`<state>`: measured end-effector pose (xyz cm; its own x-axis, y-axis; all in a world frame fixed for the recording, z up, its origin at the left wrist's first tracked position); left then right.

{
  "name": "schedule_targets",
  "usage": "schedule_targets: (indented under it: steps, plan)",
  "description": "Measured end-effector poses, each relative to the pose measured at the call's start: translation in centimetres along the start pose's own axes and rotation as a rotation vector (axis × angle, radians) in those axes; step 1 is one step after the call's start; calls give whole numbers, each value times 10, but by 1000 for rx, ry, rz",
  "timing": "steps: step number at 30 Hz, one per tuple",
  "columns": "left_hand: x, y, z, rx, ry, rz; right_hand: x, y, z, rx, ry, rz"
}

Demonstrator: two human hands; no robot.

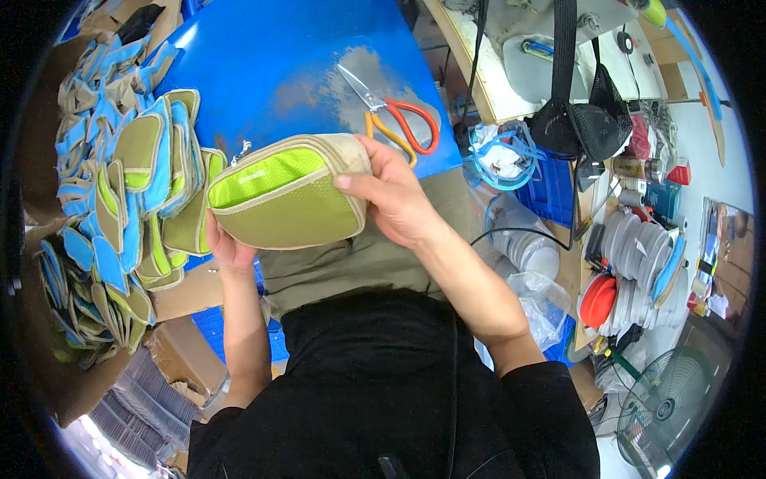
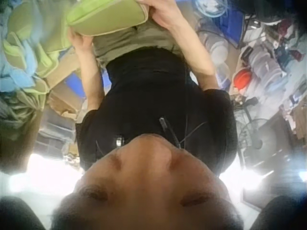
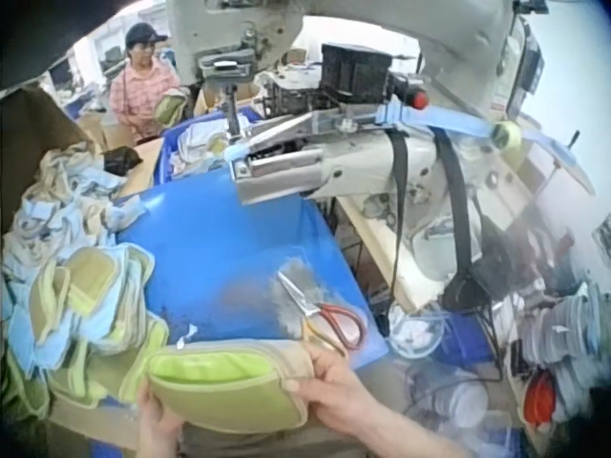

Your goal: The person operates a sewing machine to stitch a blue fabric strip onto a beige pouch. They then use scissors to trim excess threads and fabric from the pouch edges. The person repeatedly inspects the pouch, turning it over and checking the seams and interior before placing it aside.

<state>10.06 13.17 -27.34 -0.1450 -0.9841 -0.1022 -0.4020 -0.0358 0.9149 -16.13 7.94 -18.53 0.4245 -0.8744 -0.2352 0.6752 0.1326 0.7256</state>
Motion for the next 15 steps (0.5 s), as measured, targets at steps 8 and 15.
schedule_targets:
  steps: [8,15]
  plan:
    - [0,2,2,94,40,-51,2,-4,0,2,-41,17]
    - [-1,5,3,173,32,-41,3,-24,-10,-4,-49,-21]
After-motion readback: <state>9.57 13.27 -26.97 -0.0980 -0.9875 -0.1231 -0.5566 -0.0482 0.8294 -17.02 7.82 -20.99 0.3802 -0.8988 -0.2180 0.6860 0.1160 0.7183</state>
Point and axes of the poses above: each hand's wrist, its own x-axis towards the middle knuckle, its own y-axis out of the palm, z = x × y, the point moved 8 cm from there along x, towards the middle knuckle
